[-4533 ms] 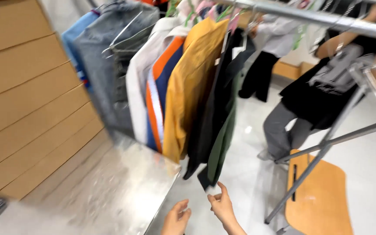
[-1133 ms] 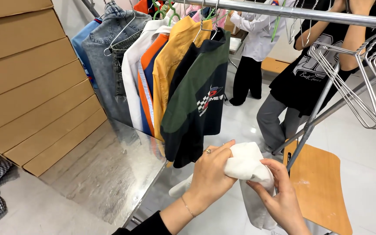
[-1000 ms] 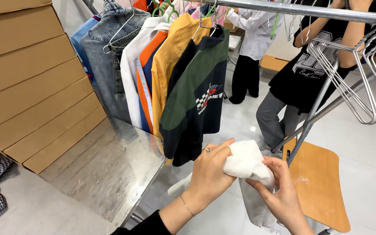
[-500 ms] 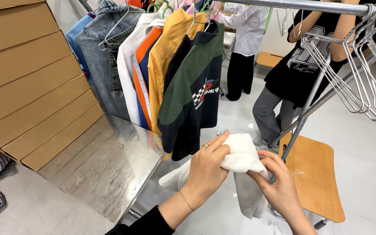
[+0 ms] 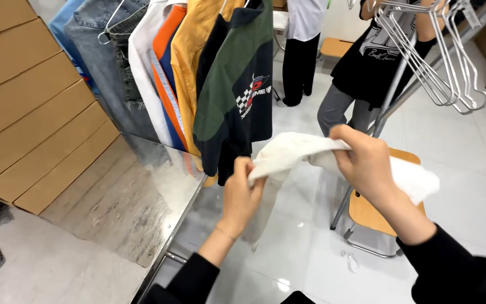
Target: Hanging various items of clothing on a metal rack using wire hangers
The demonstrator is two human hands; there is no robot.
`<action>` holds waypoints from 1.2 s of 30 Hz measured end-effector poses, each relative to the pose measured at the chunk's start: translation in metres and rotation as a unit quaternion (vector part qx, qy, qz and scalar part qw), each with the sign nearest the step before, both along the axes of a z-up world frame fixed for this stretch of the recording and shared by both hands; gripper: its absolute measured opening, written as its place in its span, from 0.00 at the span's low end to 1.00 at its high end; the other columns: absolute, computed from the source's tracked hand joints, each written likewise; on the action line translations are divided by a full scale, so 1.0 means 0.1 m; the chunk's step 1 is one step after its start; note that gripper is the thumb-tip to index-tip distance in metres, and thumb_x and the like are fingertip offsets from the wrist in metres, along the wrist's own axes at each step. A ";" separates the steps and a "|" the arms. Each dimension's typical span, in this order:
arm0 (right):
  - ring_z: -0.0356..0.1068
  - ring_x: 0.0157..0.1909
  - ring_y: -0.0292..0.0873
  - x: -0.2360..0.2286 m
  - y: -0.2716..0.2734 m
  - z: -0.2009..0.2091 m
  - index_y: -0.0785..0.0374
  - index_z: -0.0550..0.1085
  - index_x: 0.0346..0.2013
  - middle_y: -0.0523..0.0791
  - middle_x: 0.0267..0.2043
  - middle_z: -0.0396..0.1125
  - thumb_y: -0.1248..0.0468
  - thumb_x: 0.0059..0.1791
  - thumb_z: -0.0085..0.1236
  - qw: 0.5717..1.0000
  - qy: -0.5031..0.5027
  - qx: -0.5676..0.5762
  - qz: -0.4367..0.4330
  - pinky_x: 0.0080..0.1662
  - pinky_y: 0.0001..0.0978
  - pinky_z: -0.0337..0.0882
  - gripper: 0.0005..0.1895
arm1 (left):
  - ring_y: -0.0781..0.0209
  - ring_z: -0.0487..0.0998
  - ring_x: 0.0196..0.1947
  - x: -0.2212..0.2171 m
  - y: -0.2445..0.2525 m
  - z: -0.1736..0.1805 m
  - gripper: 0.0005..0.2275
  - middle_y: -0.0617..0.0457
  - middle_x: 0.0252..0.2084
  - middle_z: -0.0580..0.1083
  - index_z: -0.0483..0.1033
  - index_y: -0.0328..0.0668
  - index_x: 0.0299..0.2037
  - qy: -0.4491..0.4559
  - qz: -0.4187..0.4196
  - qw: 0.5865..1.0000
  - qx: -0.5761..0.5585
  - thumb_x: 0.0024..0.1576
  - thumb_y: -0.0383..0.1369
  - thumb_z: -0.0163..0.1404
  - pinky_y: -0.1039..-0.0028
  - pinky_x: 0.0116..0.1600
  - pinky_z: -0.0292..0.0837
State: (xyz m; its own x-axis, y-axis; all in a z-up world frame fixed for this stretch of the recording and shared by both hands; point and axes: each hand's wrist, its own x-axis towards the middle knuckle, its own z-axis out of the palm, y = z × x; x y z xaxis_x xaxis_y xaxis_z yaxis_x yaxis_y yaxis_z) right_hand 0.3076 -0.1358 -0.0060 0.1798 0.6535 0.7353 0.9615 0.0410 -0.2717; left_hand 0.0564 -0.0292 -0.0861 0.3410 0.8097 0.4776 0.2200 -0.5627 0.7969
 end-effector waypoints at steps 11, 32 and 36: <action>0.78 0.39 0.57 -0.20 0.17 0.36 0.58 0.76 0.38 0.48 0.31 0.74 0.73 0.49 0.69 0.990 0.110 0.037 0.082 0.45 0.42 0.73 0.10 | 0.41 0.80 0.56 0.00 -0.39 -0.72 0.15 0.45 0.49 0.79 0.81 0.49 0.53 0.119 -0.068 0.972 -0.191 0.57 0.40 0.61 0.56 0.60 0.76; 0.67 0.38 0.51 0.75 -0.22 0.47 0.57 0.76 0.54 0.44 0.39 0.73 0.69 0.56 0.52 0.986 0.048 -0.142 -0.070 0.45 0.40 0.64 0.13 | 0.44 0.74 0.33 -0.63 0.77 0.96 0.13 0.53 0.32 0.77 0.71 0.57 0.45 0.211 0.067 0.974 0.056 0.58 0.27 0.35 0.55 0.33 0.63; 0.60 0.35 0.40 0.74 -0.07 0.48 0.59 0.74 0.35 0.39 0.29 0.63 0.59 0.63 0.48 0.960 0.163 -0.221 -0.060 0.40 0.37 0.58 0.14 | 0.48 0.79 0.35 -0.52 0.91 0.81 0.14 0.53 0.34 0.81 0.76 0.52 0.42 0.073 0.042 0.996 0.009 0.57 0.23 0.37 0.61 0.41 0.66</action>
